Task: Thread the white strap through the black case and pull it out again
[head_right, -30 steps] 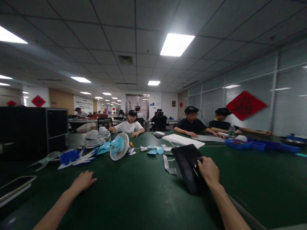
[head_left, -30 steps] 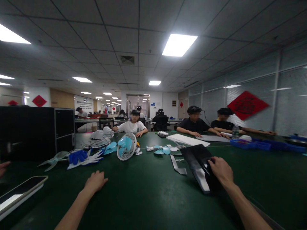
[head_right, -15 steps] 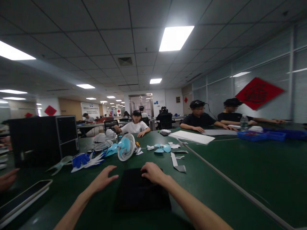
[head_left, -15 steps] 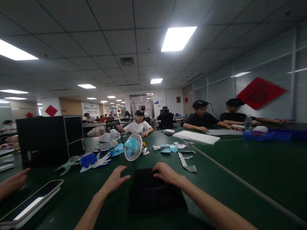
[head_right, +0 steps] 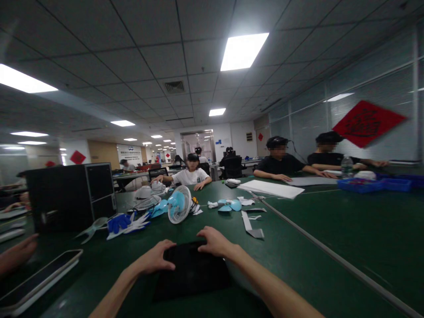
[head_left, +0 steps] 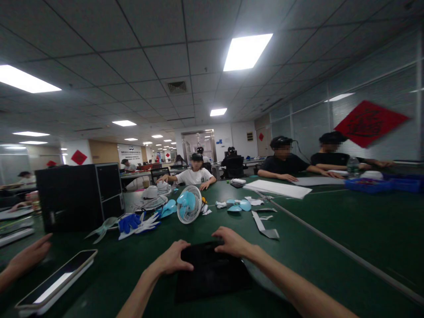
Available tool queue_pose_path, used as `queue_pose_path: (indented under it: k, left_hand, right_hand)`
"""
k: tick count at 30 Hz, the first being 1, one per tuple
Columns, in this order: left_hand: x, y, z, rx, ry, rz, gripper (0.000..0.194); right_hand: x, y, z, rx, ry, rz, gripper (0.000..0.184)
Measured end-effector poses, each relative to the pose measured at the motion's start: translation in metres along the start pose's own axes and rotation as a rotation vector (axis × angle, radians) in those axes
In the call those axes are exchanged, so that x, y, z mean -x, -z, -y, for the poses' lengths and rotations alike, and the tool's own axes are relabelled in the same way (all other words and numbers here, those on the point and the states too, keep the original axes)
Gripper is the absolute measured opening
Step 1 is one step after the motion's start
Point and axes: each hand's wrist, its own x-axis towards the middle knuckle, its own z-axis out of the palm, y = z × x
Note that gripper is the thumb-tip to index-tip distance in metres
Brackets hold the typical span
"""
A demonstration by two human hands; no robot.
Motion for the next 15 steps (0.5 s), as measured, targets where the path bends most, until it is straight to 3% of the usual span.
queue_pose_path:
  k: [4, 7, 15]
  left_hand:
    - [0.002, 0.004, -0.004, 0.031, 0.017, 0.028, 0.087]
    - [0.003, 0.006, -0.003, 0.046, 0.023, 0.047, 0.086]
    - [0.006, 0.01, 0.004, 0.065, 0.075, 0.065, 0.085]
  right_hand:
    - [0.027, 0.017, -0.024, -0.116, -0.121, 0.08, 0.073]
    - [0.04, 0.02, -0.029, -0.193, -0.175, 0.091, 0.07]
    - [0.045, 0.016, -0.008, -0.172, -0.146, 0.068, 0.059]
